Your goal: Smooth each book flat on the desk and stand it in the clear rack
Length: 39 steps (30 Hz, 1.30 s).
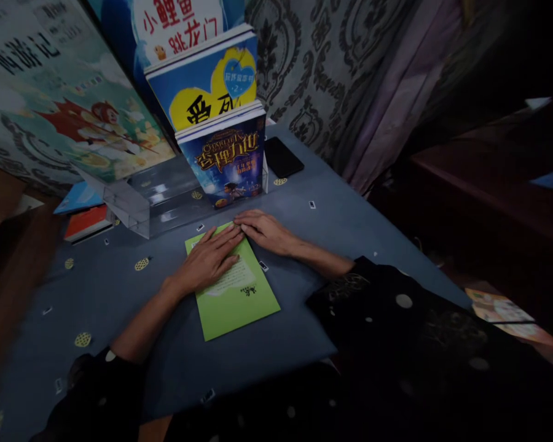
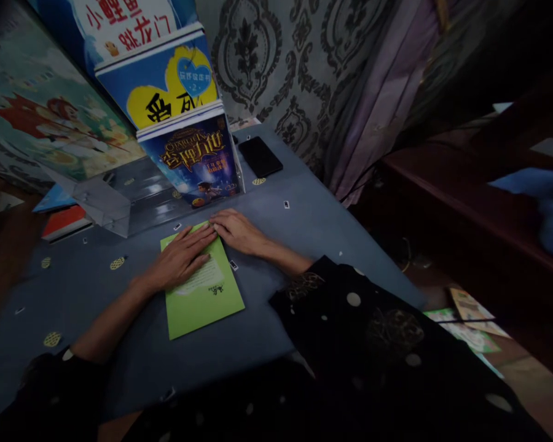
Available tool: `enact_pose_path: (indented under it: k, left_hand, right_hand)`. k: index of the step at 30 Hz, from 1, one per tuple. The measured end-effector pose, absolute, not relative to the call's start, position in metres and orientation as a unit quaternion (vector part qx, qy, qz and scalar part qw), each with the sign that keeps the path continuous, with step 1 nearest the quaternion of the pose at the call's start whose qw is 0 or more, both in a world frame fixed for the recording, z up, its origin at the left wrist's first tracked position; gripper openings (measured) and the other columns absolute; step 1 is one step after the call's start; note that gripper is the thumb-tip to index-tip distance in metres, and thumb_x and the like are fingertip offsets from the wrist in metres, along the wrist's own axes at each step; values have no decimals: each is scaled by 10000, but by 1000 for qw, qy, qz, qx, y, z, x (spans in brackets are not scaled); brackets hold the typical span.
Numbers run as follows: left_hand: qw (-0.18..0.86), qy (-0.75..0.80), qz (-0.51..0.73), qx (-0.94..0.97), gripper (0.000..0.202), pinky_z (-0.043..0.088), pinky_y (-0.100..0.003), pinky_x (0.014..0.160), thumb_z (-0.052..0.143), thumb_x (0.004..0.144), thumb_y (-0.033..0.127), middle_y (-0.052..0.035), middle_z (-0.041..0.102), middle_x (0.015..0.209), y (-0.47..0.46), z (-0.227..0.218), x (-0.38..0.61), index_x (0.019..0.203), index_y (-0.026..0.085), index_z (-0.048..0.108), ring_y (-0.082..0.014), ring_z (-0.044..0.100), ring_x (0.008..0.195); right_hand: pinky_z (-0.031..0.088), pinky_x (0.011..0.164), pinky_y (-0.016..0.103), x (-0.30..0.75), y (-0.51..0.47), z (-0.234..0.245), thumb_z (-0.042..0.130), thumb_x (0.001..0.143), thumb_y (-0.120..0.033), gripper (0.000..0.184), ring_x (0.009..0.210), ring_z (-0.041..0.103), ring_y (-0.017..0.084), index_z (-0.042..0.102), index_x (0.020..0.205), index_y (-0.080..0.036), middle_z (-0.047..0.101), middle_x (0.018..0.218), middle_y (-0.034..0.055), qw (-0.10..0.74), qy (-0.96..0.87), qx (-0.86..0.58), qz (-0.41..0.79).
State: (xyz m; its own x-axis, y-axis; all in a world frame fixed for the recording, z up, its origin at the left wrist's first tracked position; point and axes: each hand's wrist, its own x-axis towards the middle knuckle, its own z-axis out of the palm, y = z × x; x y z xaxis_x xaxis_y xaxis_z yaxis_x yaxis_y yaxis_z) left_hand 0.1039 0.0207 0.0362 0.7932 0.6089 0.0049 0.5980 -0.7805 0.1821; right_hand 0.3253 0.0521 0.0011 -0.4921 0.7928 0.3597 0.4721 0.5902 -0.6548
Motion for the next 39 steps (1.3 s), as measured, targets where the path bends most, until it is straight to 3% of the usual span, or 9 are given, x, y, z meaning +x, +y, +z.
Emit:
enact_pose_path:
  k: [3, 6, 21, 25, 29, 32, 34, 39]
  left_hand:
    - [85, 297, 29, 951, 562, 163, -486, 1256, 239, 1066, 464, -95, 395, 1587, 11, 36, 108, 1526, 174, 382, -211, 271, 1516]
    - [89, 283, 26, 955, 550, 162, -479, 1257, 231, 1070, 452, -86, 415, 1577, -1, 38, 112, 1518, 178, 396, -202, 283, 1512]
    - [141, 171, -9, 975, 491, 87, -493, 1268, 301, 1072, 378, -3, 361, 1610, -61, 50, 122, 1555, 290, 303, -184, 222, 1530]
    - [132, 170, -12, 976, 547, 93, -498, 1267, 306, 1069, 372, -14, 343, 1620, -72, 47, 122, 1592, 278, 175, -186, 231, 1528]
    - [129, 174, -19, 976, 620, 39, -505, 1264, 288, 1055, 504, -68, 317, 1628, -81, 43, 122, 1598, 232, 159, -215, 236, 1527]
    - [183, 187, -7, 965, 694, 15, -509, 1260, 282, 1023, 600, -91, 301, 1634, -85, 45, 118, 1597, 225, 174, -241, 248, 1524]
    - [255, 212, 41, 942, 702, 69, -493, 1265, 288, 1012, 622, -83, 314, 1631, -84, 47, 113, 1597, 247, 185, -249, 264, 1519]
    - [455, 308, 309, 776, 584, 239, -461, 1236, 339, 1013, 599, -58, 430, 1576, -71, 39, 95, 1498, 290, 438, -277, 331, 1488]
  right_hand:
    - [436, 1094, 499, 326, 52, 2, 430, 970, -217, 388, 1269, 563, 281, 683, 1242, -105, 684, 1292, 155, 322, -833, -384, 236]
    - [439, 1093, 485, 327, 51, 2, 441, 957, -196, 384, 1272, 562, 271, 683, 1251, -144, 677, 1312, 124, 318, -836, -382, 232]
    - [396, 1116, 531, 324, 44, 2, 474, 958, -185, 393, 1310, 513, 292, 621, 1319, -138, 632, 1365, 134, 282, -860, -384, 181]
    - [410, 1097, 534, 323, 43, 3, 470, 967, -196, 379, 1293, 524, 293, 622, 1309, -138, 637, 1351, 130, 276, -868, -381, 157]
    - [416, 1098, 496, 323, 42, 4, 457, 967, -202, 407, 1296, 519, 299, 604, 1328, -82, 622, 1358, 170, 259, -872, -389, 146]
    - [429, 1086, 493, 323, 41, 4, 432, 973, -217, 425, 1299, 519, 305, 596, 1340, -80, 614, 1371, 178, 248, -874, -394, 140]
    - [421, 1091, 520, 321, 38, 3, 414, 975, -228, 434, 1326, 503, 311, 588, 1350, -96, 594, 1405, 172, 240, -872, -406, 129]
    - [229, 1208, 580, 312, 12, 2, 367, 1004, -343, 544, 1511, 254, 323, 457, 1461, -62, 395, 1579, 194, 199, -874, -431, 102]
